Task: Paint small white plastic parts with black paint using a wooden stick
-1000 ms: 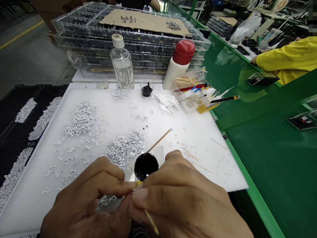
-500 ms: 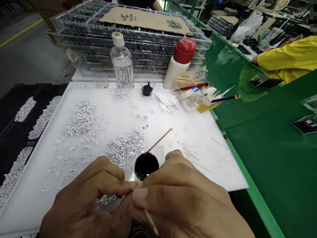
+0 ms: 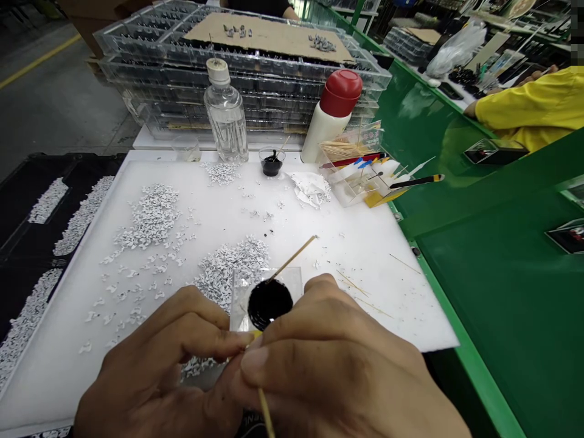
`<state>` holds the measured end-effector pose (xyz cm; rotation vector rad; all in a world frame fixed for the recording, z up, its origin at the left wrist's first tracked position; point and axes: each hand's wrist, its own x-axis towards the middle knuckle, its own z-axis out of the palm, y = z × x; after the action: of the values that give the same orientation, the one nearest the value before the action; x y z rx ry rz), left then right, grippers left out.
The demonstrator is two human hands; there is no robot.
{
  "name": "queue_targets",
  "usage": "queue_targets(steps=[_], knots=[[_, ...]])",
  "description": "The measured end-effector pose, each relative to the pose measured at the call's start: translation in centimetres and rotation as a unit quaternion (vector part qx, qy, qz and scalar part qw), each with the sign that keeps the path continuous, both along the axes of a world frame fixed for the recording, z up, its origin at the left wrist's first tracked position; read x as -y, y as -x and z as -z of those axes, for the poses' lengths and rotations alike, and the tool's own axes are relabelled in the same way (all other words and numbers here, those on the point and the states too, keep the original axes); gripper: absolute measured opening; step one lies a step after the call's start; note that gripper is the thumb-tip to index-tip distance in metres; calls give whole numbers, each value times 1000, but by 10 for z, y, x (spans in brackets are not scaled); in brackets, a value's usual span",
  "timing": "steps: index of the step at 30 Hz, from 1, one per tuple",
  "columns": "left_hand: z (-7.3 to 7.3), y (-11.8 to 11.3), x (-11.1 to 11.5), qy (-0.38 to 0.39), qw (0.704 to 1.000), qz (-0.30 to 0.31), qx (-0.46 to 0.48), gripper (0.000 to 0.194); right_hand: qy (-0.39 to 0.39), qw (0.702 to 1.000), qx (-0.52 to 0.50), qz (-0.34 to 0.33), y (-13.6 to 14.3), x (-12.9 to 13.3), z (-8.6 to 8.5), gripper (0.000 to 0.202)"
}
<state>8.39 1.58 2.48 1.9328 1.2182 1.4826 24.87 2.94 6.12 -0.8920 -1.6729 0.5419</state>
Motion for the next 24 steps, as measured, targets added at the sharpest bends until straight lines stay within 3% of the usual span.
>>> queue_targets(steps=[4,9,13,15,18,21,24], knots=[[0,-1,1,7,1000,-13,6,19,-28,999,4,-20,3,-2,-6,5],[-2,0,0,3,1000,-24,8,18,-3,999,-22,39,2,2,8,3],[-2,0,-4,-11,1000,-25,-12,19,-77,997,-21,2,-7,-2,20,33],[-2,-1,-5,-9,999,-43,-8,19,-107,993,-38,18,-10,-2,24,37],[-1,-2,-4,-7,999,-38,-12,19,-70,995,-40,67,-14,2,27,25],[-1,-1,-4,-9,999,-34,-12,19,-8,999,3,42,-16,5,28,35],[-1,-1,-5,-12,1000,-23,-16,19,-24,999,32,33,-19,4,28,43]])
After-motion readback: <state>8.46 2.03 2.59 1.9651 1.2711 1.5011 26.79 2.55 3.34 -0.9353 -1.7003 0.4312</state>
